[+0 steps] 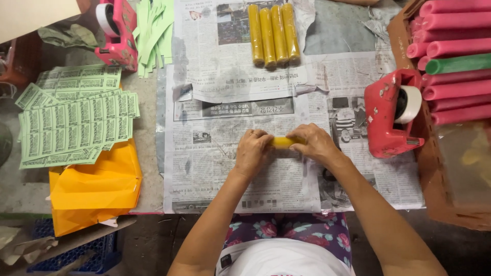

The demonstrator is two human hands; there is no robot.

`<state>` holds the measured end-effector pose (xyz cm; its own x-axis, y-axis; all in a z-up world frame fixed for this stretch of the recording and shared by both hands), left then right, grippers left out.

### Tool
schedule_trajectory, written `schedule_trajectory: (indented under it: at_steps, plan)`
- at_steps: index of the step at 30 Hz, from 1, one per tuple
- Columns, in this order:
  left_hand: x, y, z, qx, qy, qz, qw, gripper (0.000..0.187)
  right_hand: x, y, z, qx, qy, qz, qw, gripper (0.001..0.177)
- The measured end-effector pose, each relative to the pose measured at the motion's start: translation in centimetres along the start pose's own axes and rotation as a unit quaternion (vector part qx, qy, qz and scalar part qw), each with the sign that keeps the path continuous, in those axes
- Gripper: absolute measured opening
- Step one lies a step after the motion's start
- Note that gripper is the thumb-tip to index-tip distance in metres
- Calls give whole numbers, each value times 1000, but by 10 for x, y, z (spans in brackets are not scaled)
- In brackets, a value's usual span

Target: Fitting plastic caps onto the ends of yellow candles and organizing them on a table for packaging.

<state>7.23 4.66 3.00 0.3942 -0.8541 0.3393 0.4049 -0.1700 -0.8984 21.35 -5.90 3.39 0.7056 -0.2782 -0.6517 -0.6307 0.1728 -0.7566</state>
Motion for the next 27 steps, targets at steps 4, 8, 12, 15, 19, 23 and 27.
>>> schedule_trajectory:
  at_steps: [4, 8, 12, 15, 19, 23, 27]
  plan:
    - [-1, -2, 4, -25, -3, -31, 999, 21, 6, -32, -36, 112, -22, -8, 993, 42]
    - [8, -14, 8, -28, 29, -62, 997, 18, 20, -144, -135, 382, 1, -1, 924, 24]
    - [14, -21, 8, -13, 70, -69, 995, 16, 120, -196, -202, 448, 160, 5, 880, 38]
    - [14, -19, 8, -22, 55, -55, 997, 17, 191, -175, -201, 339, 359, 282, 822, 46]
    - [15, -18, 9, -47, 39, -48, 997, 17, 154, -191, -179, 260, 376, 290, 841, 55]
    - [16, -20, 8, -54, 27, -58, 996, 19, 146, -194, -167, 257, 355, 290, 851, 63]
    - [14, -17, 8, -69, 12, -53, 996, 23, 93, -213, -182, 353, 365, 277, 816, 47]
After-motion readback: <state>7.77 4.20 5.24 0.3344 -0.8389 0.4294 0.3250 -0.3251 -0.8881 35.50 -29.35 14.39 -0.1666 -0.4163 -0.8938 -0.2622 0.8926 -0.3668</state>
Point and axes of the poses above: each hand's wrist, its own z-axis towards the middle knuckle, its own y-axis out of the palm, x = y × z, the point moved 9 cm from there along z, towards the middle knuckle, and after that the axes turned 7 degrees about z, right-handed, at the moved point
